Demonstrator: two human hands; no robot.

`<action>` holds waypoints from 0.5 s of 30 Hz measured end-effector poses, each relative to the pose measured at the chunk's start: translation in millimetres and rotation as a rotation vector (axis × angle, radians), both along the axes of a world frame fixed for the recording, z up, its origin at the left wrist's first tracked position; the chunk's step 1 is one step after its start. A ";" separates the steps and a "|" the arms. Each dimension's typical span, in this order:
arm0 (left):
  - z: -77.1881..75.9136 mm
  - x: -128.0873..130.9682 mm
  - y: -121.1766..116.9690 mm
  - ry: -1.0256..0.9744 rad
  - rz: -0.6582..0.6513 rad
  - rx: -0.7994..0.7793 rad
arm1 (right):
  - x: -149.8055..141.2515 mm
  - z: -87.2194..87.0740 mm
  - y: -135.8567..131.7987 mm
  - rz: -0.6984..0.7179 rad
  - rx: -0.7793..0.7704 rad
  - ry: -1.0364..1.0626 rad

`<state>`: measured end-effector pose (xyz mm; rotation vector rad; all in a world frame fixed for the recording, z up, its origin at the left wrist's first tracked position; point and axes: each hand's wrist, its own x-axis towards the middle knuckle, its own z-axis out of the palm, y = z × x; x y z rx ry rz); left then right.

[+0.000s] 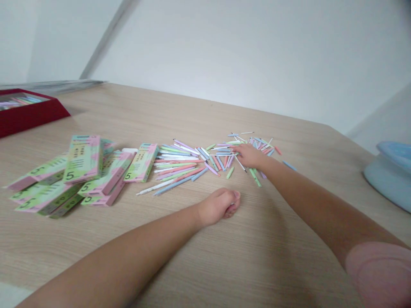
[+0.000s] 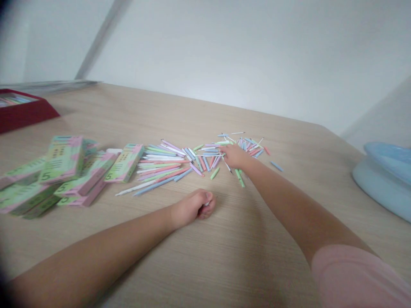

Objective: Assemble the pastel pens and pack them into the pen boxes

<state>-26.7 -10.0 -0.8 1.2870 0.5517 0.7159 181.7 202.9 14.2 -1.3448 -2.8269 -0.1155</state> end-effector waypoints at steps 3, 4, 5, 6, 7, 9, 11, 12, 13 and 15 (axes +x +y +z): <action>5.0 -0.2 -1.8 -0.018 -0.016 0.011 | 5.0 -0.3 -10.2 0.003 0.022 0.035; 6.6 -0.2 -2.5 -0.017 -0.018 0.007 | 4.8 -0.8 -11.9 -0.006 0.033 0.050; 8.0 -0.3 -3.2 -0.011 -0.019 0.000 | 3.2 -1.4 -12.7 -0.019 0.048 0.067; 8.9 -0.4 -3.8 -0.004 -0.017 -0.010 | 0.1 -2.2 -12.7 -0.033 0.064 0.086; 9.4 -0.5 -4.2 0.000 -0.016 -0.018 | -4.6 -3.4 -12.0 -0.042 0.078 0.106; 9.2 -0.7 -4.4 -0.010 -0.020 -0.019 | -17.8 -6.6 -9.9 -0.031 0.087 0.141; 8.3 -1.0 -4.0 -0.030 -0.032 -0.001 | -32.9 -11.1 -8.5 0.014 0.067 0.160; 7.9 -1.1 -3.7 -0.038 -0.038 0.007 | -39.7 -13.7 -8.4 0.041 0.052 0.164; 7.8 -1.1 -3.5 -0.043 -0.043 0.012 | -45.4 -16.3 -9.0 0.064 0.038 0.166; 8.4 -1.2 -3.3 -0.041 -0.046 0.009 | -51.9 -20.4 -11.5 0.100 0.017 0.173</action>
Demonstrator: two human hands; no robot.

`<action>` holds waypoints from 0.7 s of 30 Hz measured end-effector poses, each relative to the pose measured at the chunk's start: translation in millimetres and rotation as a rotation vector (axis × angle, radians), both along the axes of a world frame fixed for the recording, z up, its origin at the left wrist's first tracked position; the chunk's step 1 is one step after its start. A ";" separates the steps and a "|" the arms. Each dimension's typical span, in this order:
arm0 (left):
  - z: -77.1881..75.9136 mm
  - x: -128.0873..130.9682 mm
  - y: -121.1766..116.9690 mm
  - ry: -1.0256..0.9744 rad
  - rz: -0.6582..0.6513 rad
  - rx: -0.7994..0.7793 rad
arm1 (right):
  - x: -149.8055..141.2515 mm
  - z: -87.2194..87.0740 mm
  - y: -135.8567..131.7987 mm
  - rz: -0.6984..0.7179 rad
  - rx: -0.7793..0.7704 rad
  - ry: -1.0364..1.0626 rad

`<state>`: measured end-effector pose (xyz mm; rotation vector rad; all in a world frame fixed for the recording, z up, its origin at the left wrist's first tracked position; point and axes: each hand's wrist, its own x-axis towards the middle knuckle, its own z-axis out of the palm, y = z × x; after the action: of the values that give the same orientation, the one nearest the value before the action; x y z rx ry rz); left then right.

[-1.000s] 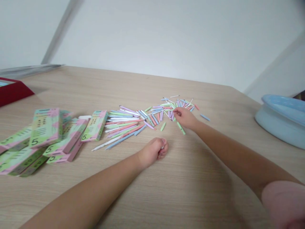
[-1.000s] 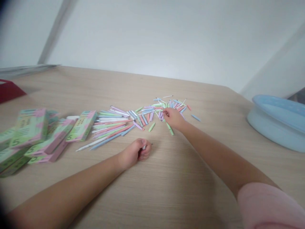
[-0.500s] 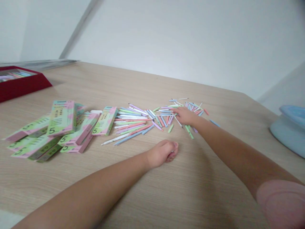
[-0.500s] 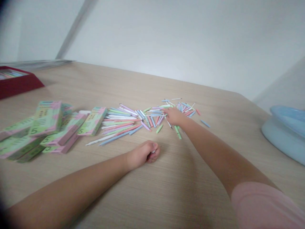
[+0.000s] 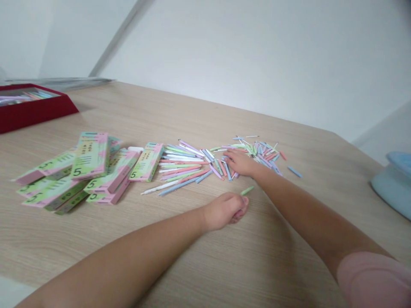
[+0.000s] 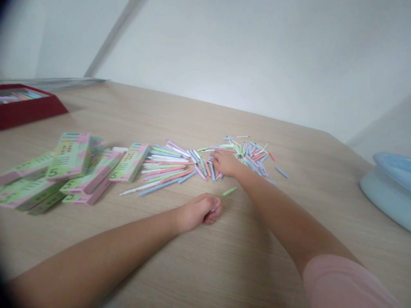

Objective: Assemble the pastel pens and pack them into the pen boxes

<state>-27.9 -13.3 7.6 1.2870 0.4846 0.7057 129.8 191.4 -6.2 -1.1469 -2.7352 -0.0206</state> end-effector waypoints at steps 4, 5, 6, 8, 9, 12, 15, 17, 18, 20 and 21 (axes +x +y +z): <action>3.2 0.2 -0.8 0.024 0.007 -0.004 | 6.0 0.4 -8.6 0.075 -0.028 0.006; 4.1 0.2 -1.1 0.031 0.010 -0.002 | 10.3 2.2 -11.0 0.095 -0.038 0.002; 4.8 0.2 -1.4 0.040 0.015 0.005 | 15.3 4.5 -13.2 0.114 -0.052 0.001; 5.9 0.3 -1.8 0.061 0.028 0.014 | 26.8 9.1 -17.0 0.138 -0.071 0.011; 6.3 0.3 -2.0 0.068 0.033 0.016 | 33.2 10.9 -18.5 0.141 -0.068 0.026; 5.9 -0.1 -2.0 0.056 0.022 0.016 | 55.3 12.1 -21.7 0.044 -0.004 0.070; 3.3 -0.9 -1.5 0.037 0.010 0.041 | 79.2 5.9 -24.0 -0.328 0.037 0.030; 1.1 -1.1 -1.0 0.033 0.007 0.052 | 92.5 -0.7 -25.6 -0.548 0.016 0.001; 0.1 -0.9 -0.7 0.030 0.005 0.048 | 97.1 -3.8 -26.3 -0.597 0.002 -0.002; -1.4 -0.1 -0.2 0.021 0.001 0.034 | 100.9 -9.0 -27.2 -0.593 -0.012 0.006; -1.7 0.3 -0.1 0.019 0.000 0.025 | 99.7 -10.7 -27.1 -0.574 -0.009 0.013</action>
<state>-27.6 -13.4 5.8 1.3178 0.4920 0.7019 229.5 164.3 -16.9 -1.8764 -2.2993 -0.0747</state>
